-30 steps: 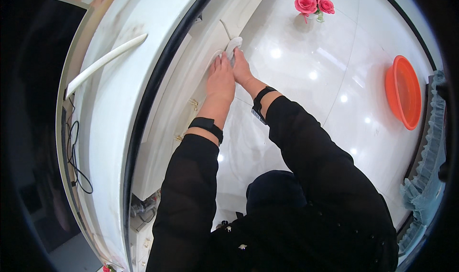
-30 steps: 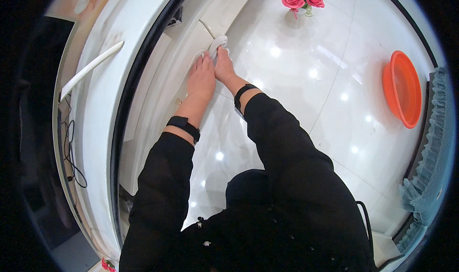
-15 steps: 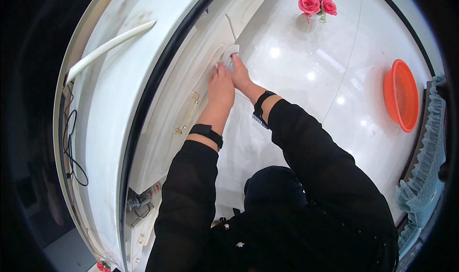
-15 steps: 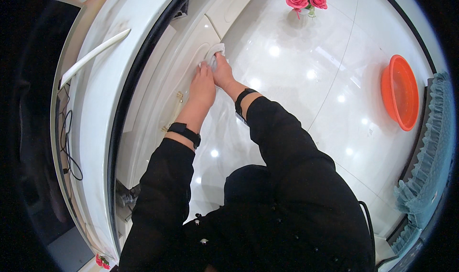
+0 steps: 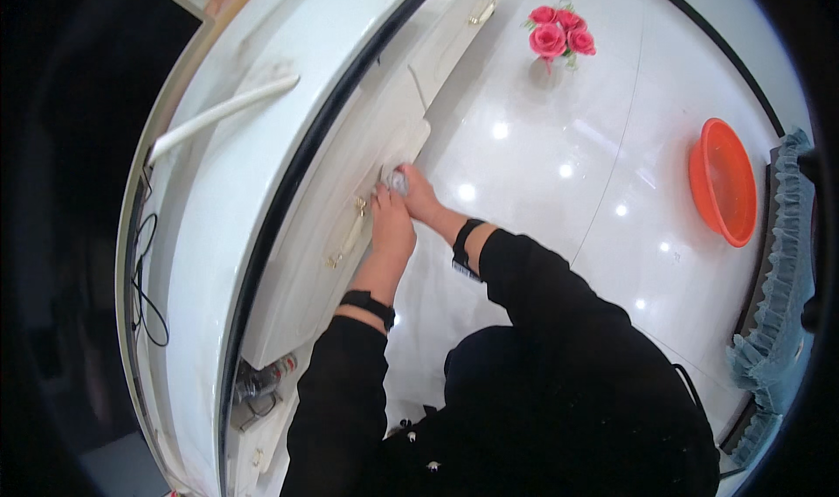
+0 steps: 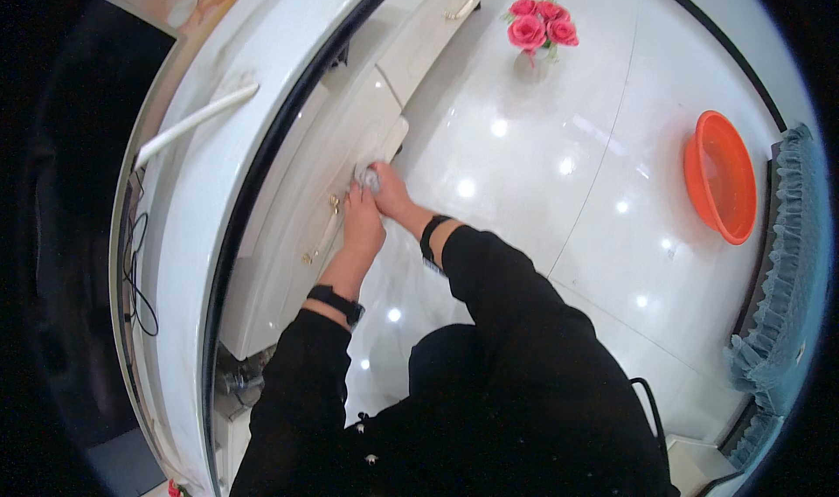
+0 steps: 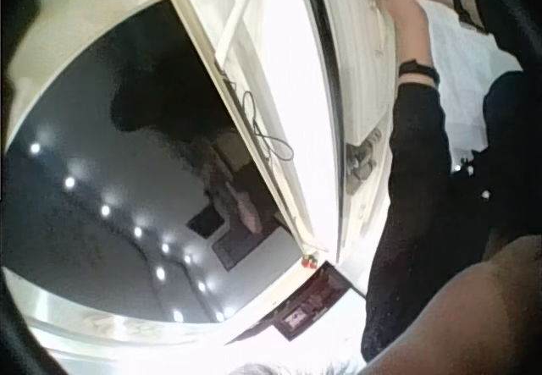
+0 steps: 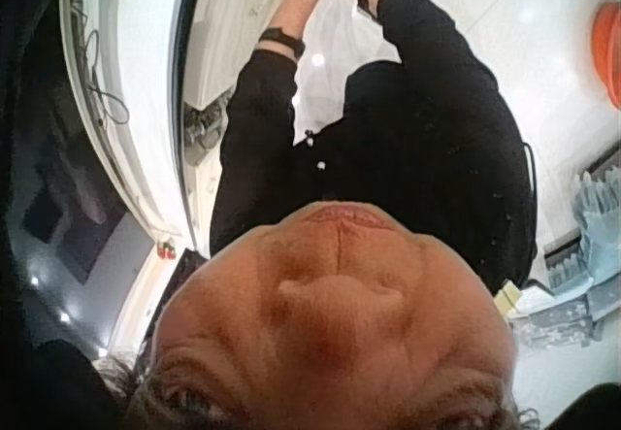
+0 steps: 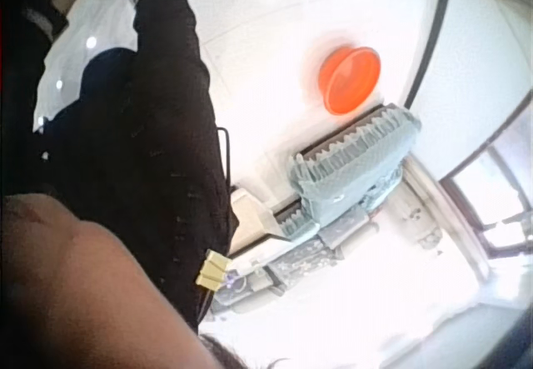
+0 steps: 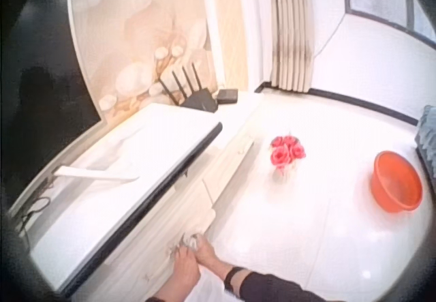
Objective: The person wipes a white cabinet with a cloth, then wipes a wall-mounted switch panel, and finally wipes a dark wooden door. The person uses a cloth throughout the task.
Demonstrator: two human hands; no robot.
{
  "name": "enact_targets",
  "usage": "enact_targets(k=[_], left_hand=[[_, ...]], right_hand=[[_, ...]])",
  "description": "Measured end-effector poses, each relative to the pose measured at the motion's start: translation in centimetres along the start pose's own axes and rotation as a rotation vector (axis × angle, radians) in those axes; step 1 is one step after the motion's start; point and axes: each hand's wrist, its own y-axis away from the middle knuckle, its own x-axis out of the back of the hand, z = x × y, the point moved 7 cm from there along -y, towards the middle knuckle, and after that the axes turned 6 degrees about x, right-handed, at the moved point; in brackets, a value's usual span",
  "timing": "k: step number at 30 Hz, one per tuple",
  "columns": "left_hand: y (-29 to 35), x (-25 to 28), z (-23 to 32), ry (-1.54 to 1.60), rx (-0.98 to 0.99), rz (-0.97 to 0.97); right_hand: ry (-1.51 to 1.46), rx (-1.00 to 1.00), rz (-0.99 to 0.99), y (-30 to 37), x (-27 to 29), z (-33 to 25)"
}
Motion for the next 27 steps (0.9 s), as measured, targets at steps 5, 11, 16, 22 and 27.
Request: enact_targets(k=[5,11,16,22,27], left_hand=[[-0.1,3.5,2.7,0.087,-0.096,0.181],[-1.9,9.1,6.6,0.047,-0.307,0.437],[-2.2,11.5,6.6,-0.032,-0.316,0.465],[0.5,11.6,4.5,-0.017,-0.202,0.489],[2.6,12.0,3.2,0.010,-0.223,0.527]], right_hand=[[-0.089,0.064,0.119,-0.4,2.5,-3.5],[-0.050,0.454,0.340,-4.0,8.0,-11.8],[-0.774,0.026,0.224,-6.2,6.8,-12.7],[0.254,0.553,0.185,-3.3,5.7,-16.8],[0.341,0.654,0.113,-2.4,3.6,-17.2]])
